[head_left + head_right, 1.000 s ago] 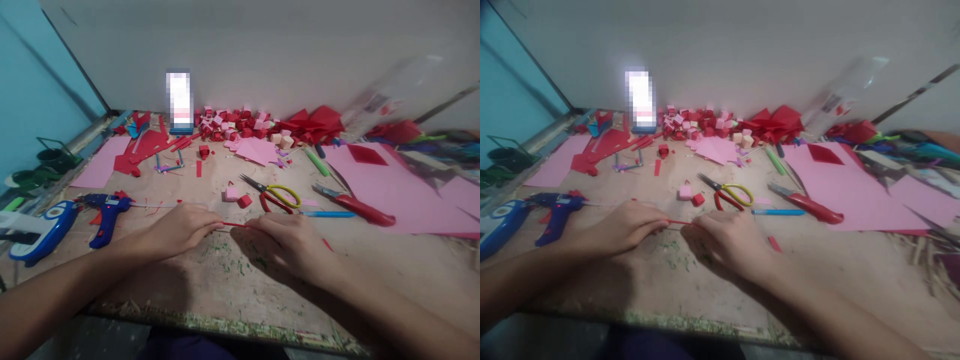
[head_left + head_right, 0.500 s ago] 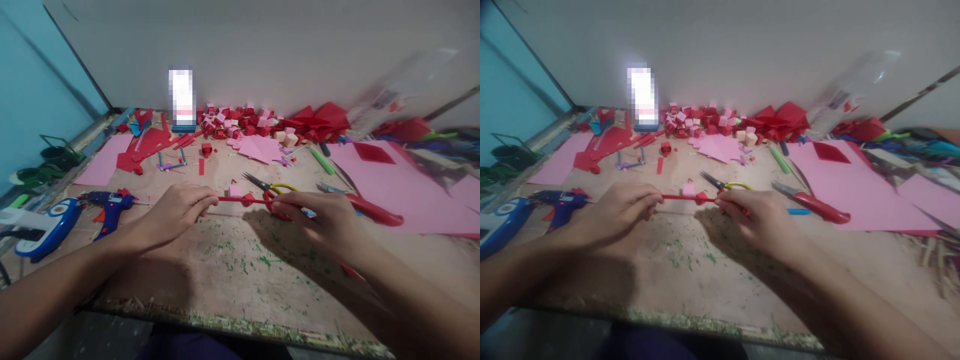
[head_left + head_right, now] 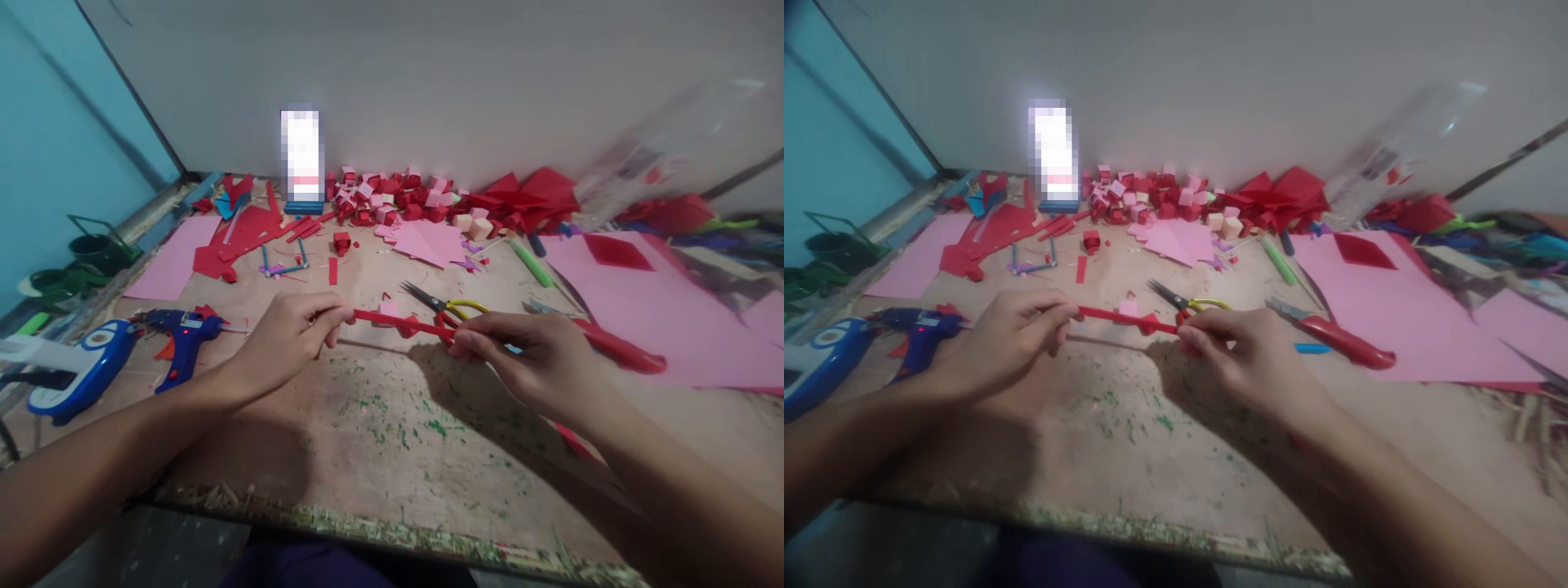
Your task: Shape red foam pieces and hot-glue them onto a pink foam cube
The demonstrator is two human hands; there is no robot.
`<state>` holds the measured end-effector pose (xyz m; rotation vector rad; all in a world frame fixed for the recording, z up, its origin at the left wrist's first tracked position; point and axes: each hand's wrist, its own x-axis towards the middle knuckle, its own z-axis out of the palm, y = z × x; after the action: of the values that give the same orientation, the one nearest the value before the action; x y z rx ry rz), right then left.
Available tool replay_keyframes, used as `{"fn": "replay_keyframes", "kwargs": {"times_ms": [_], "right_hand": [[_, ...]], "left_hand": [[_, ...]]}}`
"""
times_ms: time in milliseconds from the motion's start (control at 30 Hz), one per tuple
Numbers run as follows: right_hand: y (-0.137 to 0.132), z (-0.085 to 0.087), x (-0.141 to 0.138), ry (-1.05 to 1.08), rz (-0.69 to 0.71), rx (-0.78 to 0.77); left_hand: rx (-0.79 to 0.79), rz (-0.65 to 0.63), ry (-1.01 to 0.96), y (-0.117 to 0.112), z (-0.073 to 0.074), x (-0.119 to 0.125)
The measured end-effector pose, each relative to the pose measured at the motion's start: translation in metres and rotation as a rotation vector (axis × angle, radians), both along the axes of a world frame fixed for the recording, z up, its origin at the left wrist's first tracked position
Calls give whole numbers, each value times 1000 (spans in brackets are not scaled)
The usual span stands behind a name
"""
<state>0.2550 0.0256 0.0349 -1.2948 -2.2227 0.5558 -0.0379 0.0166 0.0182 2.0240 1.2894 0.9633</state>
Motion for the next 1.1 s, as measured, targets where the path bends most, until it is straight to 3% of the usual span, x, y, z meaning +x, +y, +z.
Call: {"fn": "replay_keyframes", "kwargs": {"times_ms": [167,267,633,700,800,867,933,1100], "right_hand": [[-2,2,-3,43,-58,-42],[-3,-1,-4,103,-78,-86],[3,-4,-1,218,-56,-314],[4,-4,-1,170,-94,-249],[-2,-5,-6,92,-122,33],[-10,-6,-11,63,-48,270],[-18,-7,-18,44,69,393],[-35,-18,-32,52,343,271]], "left_hand": [[-74,115,-214,7,-5,2],[-80,145,-246,5,-5,3],[-139,99,-291,3,-15,-1],[-109,91,-236,1,-14,1],[-20,83,-118,-4,-10,4],[98,23,-41,-7,-8,7],[237,-95,35,-9,-10,10],[393,-324,96,-13,-18,16]]}}
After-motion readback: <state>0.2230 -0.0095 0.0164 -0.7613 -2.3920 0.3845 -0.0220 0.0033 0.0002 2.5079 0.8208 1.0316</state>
